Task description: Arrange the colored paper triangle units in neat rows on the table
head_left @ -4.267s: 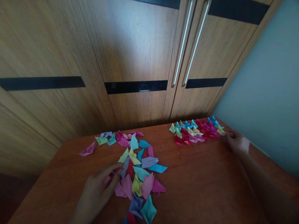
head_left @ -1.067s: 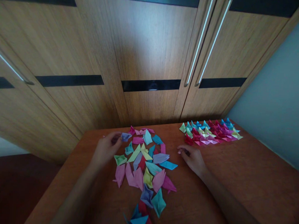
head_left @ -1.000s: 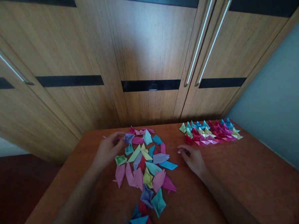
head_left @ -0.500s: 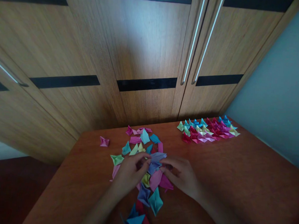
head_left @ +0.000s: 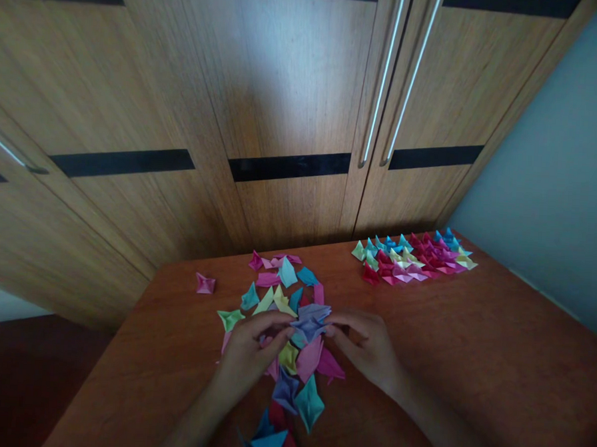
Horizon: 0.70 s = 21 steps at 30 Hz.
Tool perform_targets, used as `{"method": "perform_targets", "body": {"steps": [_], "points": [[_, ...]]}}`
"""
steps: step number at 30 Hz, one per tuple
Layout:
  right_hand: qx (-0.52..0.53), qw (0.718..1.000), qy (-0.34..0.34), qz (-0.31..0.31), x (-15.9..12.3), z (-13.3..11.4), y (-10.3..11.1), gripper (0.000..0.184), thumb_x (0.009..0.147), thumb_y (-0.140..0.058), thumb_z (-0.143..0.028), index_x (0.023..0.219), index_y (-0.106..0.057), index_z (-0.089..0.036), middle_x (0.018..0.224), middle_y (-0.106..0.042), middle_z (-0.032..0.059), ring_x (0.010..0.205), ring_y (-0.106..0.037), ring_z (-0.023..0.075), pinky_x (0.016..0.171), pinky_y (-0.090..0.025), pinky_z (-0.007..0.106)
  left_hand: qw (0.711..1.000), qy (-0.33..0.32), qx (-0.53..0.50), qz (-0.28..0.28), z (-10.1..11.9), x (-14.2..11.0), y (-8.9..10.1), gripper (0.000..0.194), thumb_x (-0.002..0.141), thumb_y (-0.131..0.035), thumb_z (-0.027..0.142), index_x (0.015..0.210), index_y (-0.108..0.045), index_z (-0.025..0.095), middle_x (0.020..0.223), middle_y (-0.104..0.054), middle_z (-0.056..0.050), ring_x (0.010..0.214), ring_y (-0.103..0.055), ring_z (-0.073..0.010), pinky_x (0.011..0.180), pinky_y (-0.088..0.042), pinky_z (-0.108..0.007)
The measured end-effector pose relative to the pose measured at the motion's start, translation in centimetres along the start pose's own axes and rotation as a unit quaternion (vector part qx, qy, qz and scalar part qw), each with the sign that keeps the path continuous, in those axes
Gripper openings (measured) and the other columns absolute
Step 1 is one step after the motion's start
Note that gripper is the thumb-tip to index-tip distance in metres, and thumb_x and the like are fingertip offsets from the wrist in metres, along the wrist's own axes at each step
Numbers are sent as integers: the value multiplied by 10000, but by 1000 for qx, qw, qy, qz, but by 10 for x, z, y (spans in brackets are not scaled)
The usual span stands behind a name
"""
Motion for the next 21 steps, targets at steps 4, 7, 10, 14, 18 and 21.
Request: {"method": "perform_targets", "body": {"steps": [4,7,10,14,18,21], "points": [[8,1000,2,-24,1,0,-3,170,887,-564,-318,897,-721,-252,812,-731,16,737,-674,146,686,-513,227,999,-38,33,8,9,0,0,133,789,-631,310,866,-719,247,833,-734,-35,723,-653,-182,652,-510,-270],[9,1000,2,-30,0,0,-4,175,890,-563,-324,883,-720,-247,802,-727,12,732,-672,142,681,-510,220,997,-59,56,2,14,0,-2,109,812,-615,284,813,-717,244,825,-733,-26,731,-651,-172,672,-499,-260],[-7,999,6,-34,0,3,-2,173,887,-571,-330,873,-722,-247,801,-729,10,731,-674,142,682,-515,221,997,-50,56,9,11,1,1,108,817,-609,287,818,-703,236,818,-730,-24,716,-655,-169,658,-503,-255],[-58,996,-17,69,4,19,41,158,853,-615,-350,885,-731,-247,854,-737,30,750,-677,168,685,-538,260,998,-20,46,33,1,-1,16,154,835,-593,327,917,-694,244,904,-738,-26,807,-678,-188,704,-523,-264],[-99,952,-39,288,3,56,150,208,813,-643,-394,858,-728,-209,885,-734,52,809,-678,199,758,-546,333,996,18,62,65,-15,-8,40,206,840,-587,393,939,-695,248,914,-744,-19,808,-687,-198,714,-532,-267],[-174,903,-61,387,-5,97,245,333,800,-632,-442,920,-733,-148,890,-729,104,781,-675,191,742,-522,310,993,48,72,86,-31,-16,57,255,828,-599,441,984,-686,258,956,-749,-18,872,-696,-216,755,-537,-270]]}}
Point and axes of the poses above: each hand's wrist, its own x-axis towards the middle knuckle, its own y-axis out of the back of the hand, z = x × y, the point moved 8 cm from there along x, towards the middle knuckle
